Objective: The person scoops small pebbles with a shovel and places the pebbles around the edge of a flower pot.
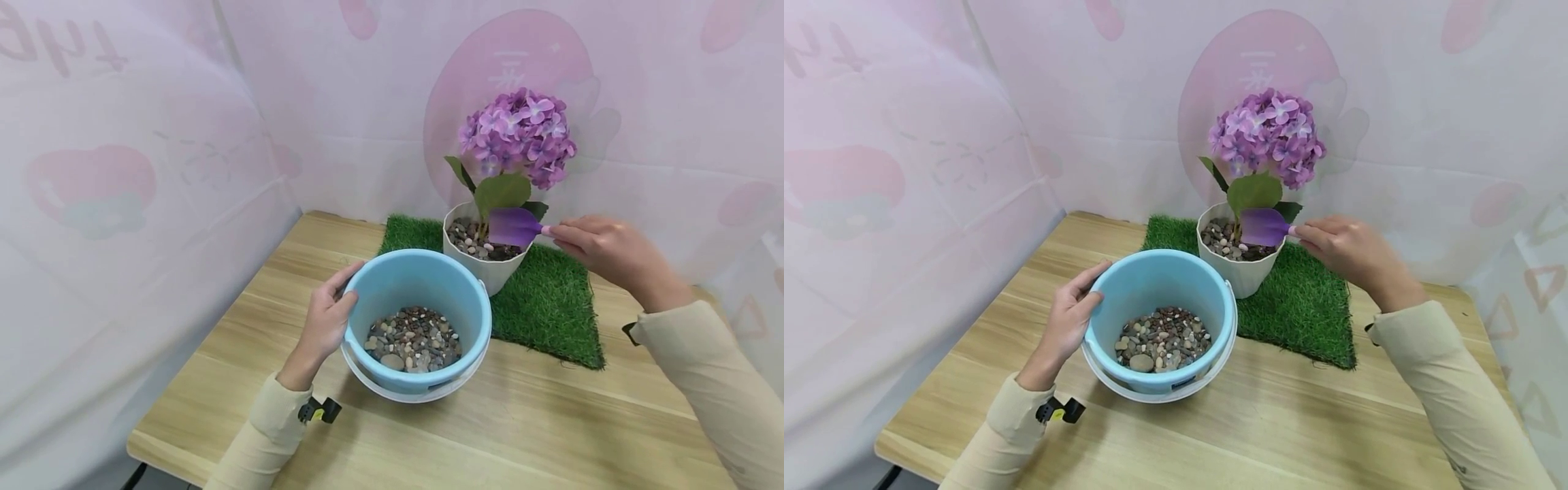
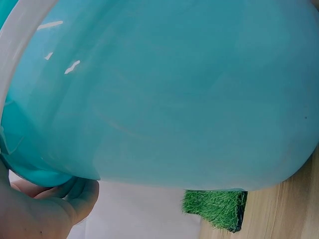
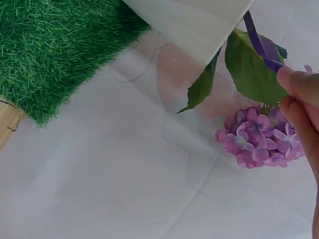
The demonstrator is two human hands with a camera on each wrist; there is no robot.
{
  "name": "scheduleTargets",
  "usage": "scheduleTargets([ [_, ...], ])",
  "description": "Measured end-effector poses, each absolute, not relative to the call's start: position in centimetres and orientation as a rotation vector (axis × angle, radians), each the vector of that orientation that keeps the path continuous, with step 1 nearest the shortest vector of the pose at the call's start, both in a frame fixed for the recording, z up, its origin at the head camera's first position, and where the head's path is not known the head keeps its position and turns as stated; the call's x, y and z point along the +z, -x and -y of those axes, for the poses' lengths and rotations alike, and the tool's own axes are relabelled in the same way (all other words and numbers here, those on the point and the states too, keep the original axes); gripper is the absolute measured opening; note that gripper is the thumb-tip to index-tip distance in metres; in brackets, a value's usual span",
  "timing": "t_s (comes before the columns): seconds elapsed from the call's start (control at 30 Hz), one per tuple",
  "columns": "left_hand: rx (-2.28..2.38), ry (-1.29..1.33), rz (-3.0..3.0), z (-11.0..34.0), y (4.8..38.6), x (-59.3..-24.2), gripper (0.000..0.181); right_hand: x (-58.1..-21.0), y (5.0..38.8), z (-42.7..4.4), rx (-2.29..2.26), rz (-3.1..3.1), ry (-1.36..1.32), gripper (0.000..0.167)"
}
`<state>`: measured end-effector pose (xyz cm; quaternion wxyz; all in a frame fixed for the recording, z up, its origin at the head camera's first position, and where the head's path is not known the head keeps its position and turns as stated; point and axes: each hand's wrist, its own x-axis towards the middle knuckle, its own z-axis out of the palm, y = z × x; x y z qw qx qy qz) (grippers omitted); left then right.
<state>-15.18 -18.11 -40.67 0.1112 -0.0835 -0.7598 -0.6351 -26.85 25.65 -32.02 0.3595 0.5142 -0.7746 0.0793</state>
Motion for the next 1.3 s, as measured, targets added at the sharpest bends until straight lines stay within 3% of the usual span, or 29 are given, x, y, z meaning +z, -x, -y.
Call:
scheduleTargets([
  [0.93,-1.884,0.261,2.223,18.2,15.3,-40.6,0.05,-25.3,21.0,-21.2,0.349,2.024,-1.514,0.05],
  [1.07,-1.88,0.264,2.219,18.1,15.3,-40.7,0.05,-25.0,20.4,-20.1,0.374,2.06,-1.601,0.018],
  [1.2,-1.888,0.264,2.21,18.1,15.3,-40.8,0.05,-24.8,19.7,-18.9,0.348,2.142,-1.647,0.044],
  [1.3,-1.889,0.268,2.209,18.1,15.3,-40.8,0.05,-24.7,19.5,-17.9,0.311,2.181,-1.682,0.038],
])
